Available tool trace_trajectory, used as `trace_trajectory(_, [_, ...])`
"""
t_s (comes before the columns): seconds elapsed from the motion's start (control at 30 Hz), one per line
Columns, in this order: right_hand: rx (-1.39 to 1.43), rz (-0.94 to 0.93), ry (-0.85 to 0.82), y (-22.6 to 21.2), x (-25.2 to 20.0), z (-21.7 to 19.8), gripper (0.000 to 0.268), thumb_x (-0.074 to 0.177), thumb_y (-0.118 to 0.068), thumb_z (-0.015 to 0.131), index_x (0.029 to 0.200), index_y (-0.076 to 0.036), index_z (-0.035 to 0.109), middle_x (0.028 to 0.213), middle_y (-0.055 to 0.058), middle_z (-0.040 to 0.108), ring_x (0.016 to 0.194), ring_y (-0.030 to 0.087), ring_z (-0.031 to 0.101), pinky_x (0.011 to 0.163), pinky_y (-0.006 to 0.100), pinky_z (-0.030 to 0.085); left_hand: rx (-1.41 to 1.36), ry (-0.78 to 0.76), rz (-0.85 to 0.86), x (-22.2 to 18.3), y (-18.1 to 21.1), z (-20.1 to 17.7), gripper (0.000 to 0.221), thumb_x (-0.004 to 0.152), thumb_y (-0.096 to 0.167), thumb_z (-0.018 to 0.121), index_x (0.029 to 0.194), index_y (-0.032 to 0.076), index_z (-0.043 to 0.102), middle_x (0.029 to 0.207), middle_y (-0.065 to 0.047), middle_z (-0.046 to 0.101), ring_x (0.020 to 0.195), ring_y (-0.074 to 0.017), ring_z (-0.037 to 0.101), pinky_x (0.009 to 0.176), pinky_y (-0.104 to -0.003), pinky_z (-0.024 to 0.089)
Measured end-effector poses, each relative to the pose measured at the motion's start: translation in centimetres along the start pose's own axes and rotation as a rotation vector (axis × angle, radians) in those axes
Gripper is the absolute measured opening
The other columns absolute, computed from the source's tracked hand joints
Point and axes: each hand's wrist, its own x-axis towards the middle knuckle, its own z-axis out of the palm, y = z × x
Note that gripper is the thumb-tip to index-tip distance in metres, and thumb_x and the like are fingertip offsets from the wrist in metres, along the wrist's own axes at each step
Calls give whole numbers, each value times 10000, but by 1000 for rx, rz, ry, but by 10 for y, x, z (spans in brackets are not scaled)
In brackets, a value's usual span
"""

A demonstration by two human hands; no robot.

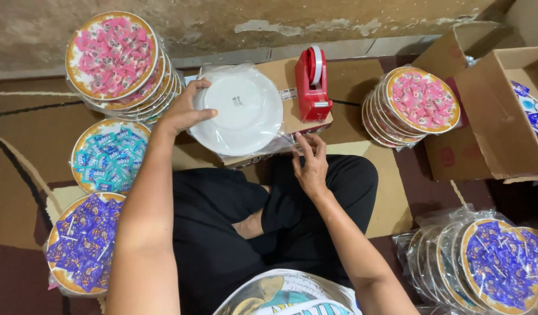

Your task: Packing individual candy plates into plastic bags, sealing them with a tape dispenser, and organizing them into stacks.

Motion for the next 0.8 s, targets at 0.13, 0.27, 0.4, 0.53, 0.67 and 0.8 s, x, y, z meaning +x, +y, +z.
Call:
trace_trajectory(0.13, [0, -138, -26, -4, 17, -8, 487, 857, -75, 741, 1319, -219, 688, 1277, 91, 516, 1070, 296, 659, 831, 402, 599, -18, -30, 38, -10, -5, 5, 755, 745, 366, 827, 1409, 209, 502, 1606, -107, 410, 1523, -346, 259, 1239, -552, 125])
trace_trajectory(0.27, [77, -276, -48, 6, 16, -5, 238, 924, -168, 692, 1127, -256, 778, 1234, 71, 606, 1041, 291, 647, 855, 392, 566, -101, -49, 128, -15, 5, 16, 727, 775, 272, 834, 1419, 145, 522, 1610, -173, 380, 1528, -409, 178, 1248, -566, 116])
trace_trajectory(0.4, [125, -309, -48, -1, 14, -13, 225, 995, -280, 598, 1083, -252, 803, 1220, 47, 672, 1072, 291, 647, 893, 379, 560, -56, -96, 161, -4, 20, 16, 645, 818, 303, 809, 1408, 183, 578, 1609, -137, 397, 1525, -426, 167, 1252, -570, 128])
trace_trajectory(0.53, [187, -379, -19, -31, 30, -13, 264, 1032, -316, 574, 1041, -171, 794, 1158, 79, 716, 1058, 338, 653, 894, 415, 554, 121, -73, 237, 46, -2, 29, 518, 878, 261, 767, 1370, 171, 633, 1587, -173, 429, 1510, -448, 222, 1237, -596, 154])
trace_trajectory(0.67, [242, -432, -40, -55, 47, -8, 167, 981, -189, 631, 1014, -129, 783, 1068, 37, 764, 1026, 296, 702, 909, 416, 564, 434, 212, 352, 48, 8, 57, 447, 912, 131, 722, 1347, 193, 642, 1435, -119, 529, 1420, -383, 345, 1140, -588, 243])
trace_trajectory(0.8, [367, -355, -137, -54, 56, -2, 90, 929, -96, 714, 986, -99, 784, 982, 56, 784, 931, 292, 738, 833, 423, 583, 386, 376, 581, -3, -2, 98, 365, 862, -92, 538, 1094, 123, 719, 1022, -84, 626, 1054, -330, 542, 944, -467, 430])
